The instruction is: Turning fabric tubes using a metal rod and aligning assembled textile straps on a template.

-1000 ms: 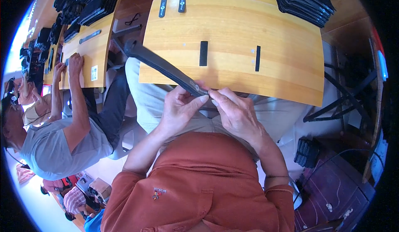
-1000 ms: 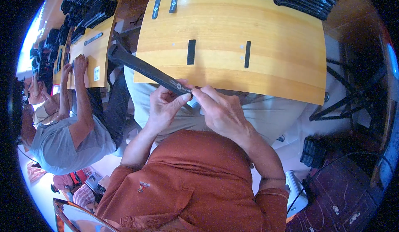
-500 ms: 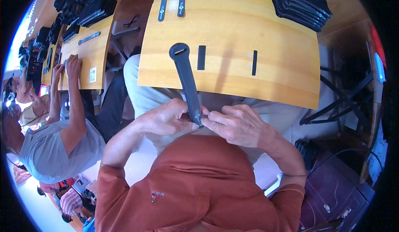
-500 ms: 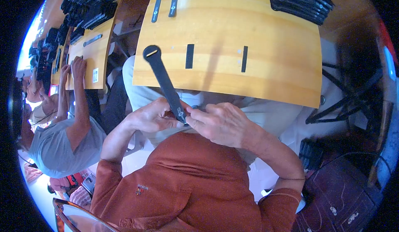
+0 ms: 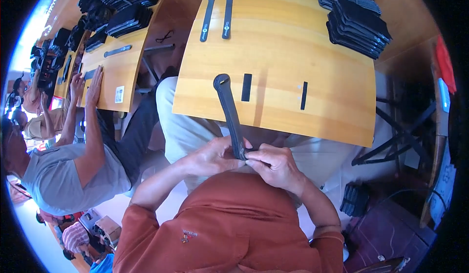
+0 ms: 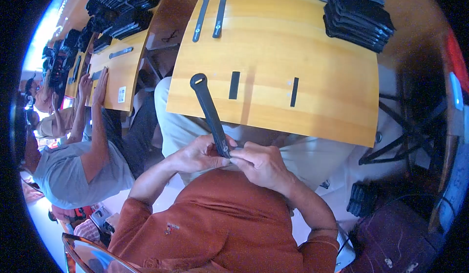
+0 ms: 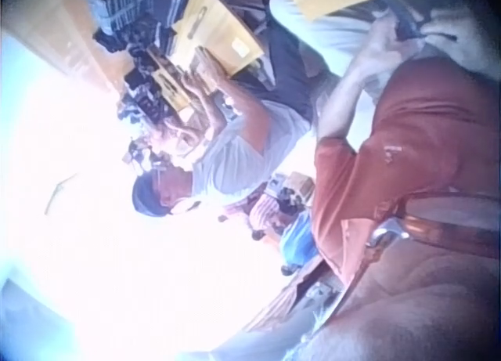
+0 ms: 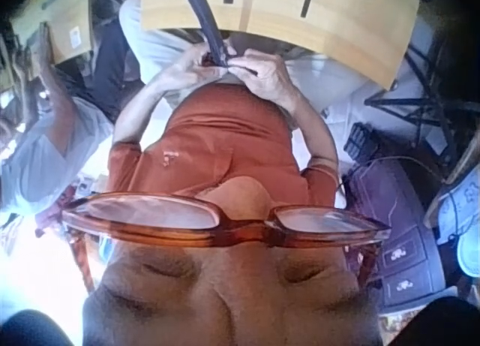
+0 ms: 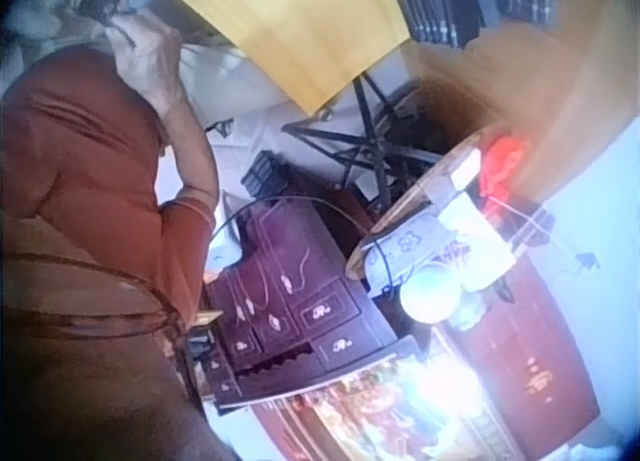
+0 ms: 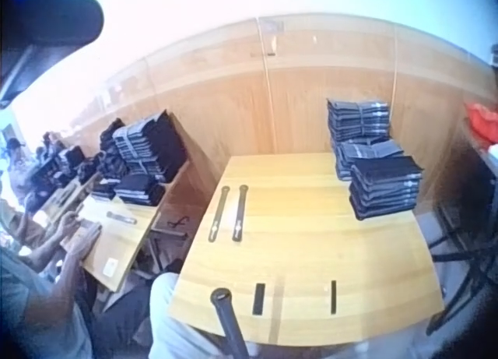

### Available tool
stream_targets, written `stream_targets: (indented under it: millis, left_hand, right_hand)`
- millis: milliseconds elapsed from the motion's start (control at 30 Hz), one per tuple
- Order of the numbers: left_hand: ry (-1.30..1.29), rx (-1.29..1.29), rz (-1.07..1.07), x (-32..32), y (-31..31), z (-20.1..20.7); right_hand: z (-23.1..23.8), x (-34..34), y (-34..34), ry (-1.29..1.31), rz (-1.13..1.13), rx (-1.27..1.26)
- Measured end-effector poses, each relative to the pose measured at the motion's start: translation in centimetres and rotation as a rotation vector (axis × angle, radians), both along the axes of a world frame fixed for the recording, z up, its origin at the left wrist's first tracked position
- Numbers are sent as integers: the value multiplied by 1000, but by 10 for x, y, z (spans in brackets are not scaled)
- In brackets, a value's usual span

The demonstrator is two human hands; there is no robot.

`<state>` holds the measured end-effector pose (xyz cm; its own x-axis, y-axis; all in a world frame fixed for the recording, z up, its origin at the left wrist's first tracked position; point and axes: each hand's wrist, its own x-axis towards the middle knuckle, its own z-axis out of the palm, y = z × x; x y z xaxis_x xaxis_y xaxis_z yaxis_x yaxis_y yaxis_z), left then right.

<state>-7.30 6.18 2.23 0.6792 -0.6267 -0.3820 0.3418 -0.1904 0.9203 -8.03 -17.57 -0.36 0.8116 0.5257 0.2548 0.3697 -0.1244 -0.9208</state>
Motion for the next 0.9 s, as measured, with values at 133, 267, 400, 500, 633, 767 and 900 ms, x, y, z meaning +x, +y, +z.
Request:
stream_targets:
  millis: [133, 267, 400, 500, 633, 767, 900]
  left_hand:
    - [30, -77, 64, -3, -1, 0]
    - [92, -161, 138, -9, -3, 1]
    - [194, -219, 116, -13, 2, 3]
    - [142, -210, 17, -14, 7, 15]
    - [-54, -133, -117, -10, 11, 32]
    - [46, -109, -80, -14, 18, 26]
    - [216, -143, 106, -23, 16, 15]
  right_hand:
    - [8, -4, 7, -342, -139, -184]
    - [-3, -6, 19, -403, -217, -82]
    - [3, -7, 16, -362, -108, -75]
    - [18, -1, 7, -384, 36, -130]
    - [26, 11, 6, -439, 58, -130]
    - [30, 14, 13, -422, -17, -122]
    - [22, 2, 29, -331, -10, -15]
